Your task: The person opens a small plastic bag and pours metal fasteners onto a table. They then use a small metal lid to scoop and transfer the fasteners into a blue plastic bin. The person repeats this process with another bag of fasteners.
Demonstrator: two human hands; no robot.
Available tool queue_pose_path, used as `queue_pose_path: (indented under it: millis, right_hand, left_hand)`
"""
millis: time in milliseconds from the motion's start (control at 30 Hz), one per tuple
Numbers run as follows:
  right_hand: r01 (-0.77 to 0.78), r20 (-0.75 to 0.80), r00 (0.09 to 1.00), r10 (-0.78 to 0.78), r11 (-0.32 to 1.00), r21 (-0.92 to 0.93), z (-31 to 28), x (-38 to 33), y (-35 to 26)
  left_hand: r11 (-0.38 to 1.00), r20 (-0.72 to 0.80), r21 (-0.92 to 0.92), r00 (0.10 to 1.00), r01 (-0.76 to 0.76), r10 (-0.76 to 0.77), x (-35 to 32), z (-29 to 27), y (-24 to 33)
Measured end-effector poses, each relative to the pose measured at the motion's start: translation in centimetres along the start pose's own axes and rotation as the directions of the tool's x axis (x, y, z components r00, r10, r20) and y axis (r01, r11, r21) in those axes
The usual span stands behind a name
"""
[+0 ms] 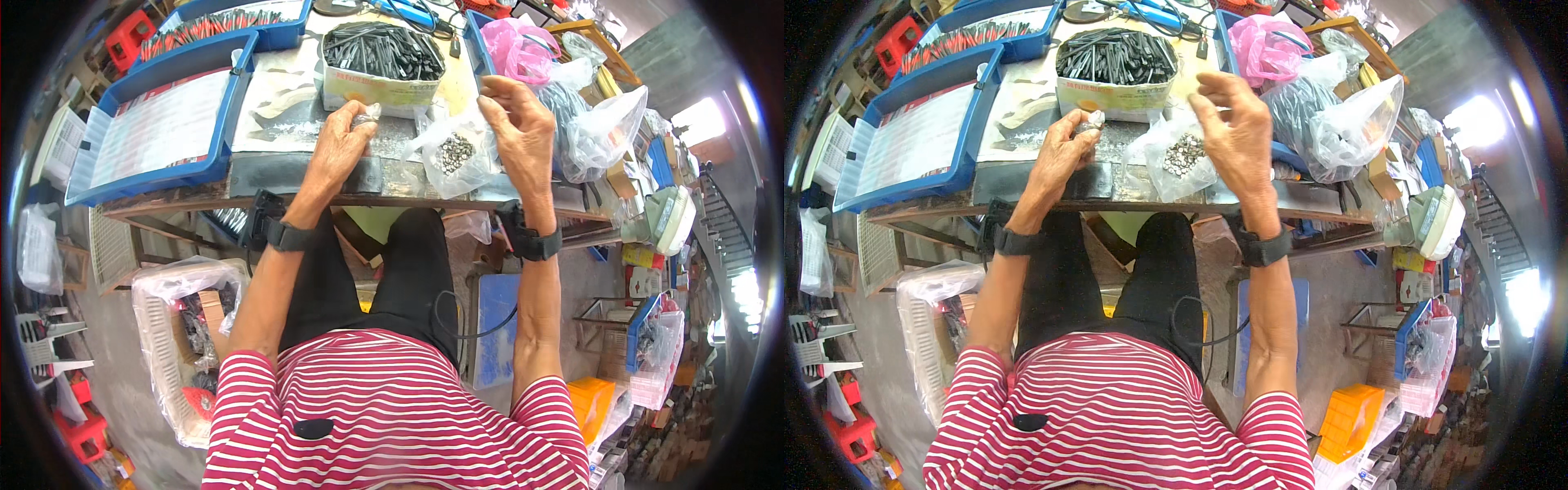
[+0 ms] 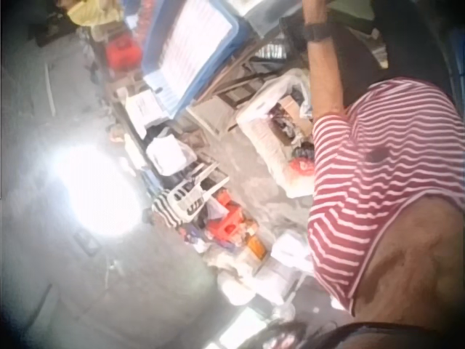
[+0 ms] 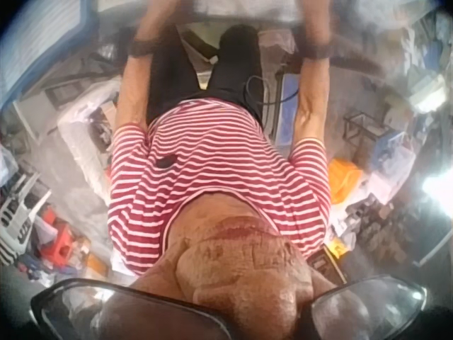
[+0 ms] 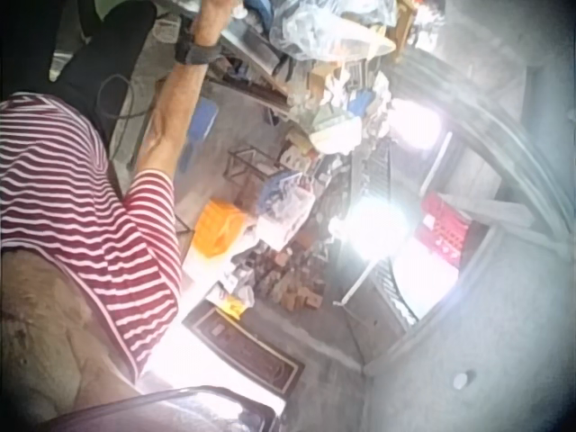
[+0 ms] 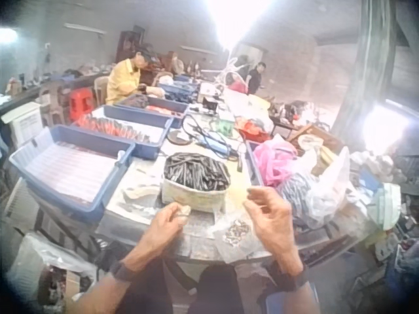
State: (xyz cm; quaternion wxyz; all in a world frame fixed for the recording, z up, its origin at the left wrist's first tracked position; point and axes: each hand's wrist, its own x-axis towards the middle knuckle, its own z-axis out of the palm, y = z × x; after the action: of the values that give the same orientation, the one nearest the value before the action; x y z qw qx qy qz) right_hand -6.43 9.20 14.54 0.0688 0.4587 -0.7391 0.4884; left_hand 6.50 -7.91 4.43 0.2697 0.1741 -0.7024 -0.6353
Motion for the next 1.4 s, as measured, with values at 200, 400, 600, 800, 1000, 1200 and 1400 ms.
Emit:
queue_pose_path:
  millis: [200, 400, 600, 800, 1000, 1200, 1400]
  right_hand:
    - [0.224, 0.220, 0.963, -0.159, 0.923, -0.313, -2.4, -0.8, 2.8]
    - [0.228, 0.144, 0.973, -0.182, 0.861, -0.455, -1.0, -1.2, 3.8]
    - [0.212, 0.118, 0.977, -0.177, 0.759, -0.615, 0.4, -1.2, 1.5]
    - [0.312, 0.184, 0.939, -0.292, 0.946, -0.091, 4.1, -1.6, -1.8]
    - [0.319, 0.315, 0.917, -0.243, 0.923, -0.217, 10.9, -2.8, 1.5]
    - [0.335, 0.304, 0.927, -0.221, 0.853, -0.401, 13.8, -2.0, 5.1]
    - [0.356, 0.404, 0.907, -0.117, 0.727, -0.588, 15.6, -1.1, 5.1]
  left_hand:
    - [0.929, 0.098, 0.314, 0.980, -0.195, 0.172, 2.6, -0.6, -4.2]
    - [0.986, 0.066, 0.156, 0.995, 0.066, -0.077, 2.4, -1.9, -3.6]
    - [0.913, -0.062, 0.399, 0.991, -0.082, 0.116, 1.8, -3.0, -3.3]
    - [0.821, -0.097, 0.566, 0.983, -0.075, 0.157, 2.0, -3.2, -4.2]
    - [0.799, -0.163, 0.594, 0.958, -0.096, 0.236, 1.6, -3.9, -5.1]
    - [0.787, -0.179, 0.602, 0.936, -0.139, 0.302, 1.5, -3.9, -5.4]
    - [0.790, -0.182, 0.593, 0.930, -0.155, 0.319, 1.4, -3.6, -5.2]
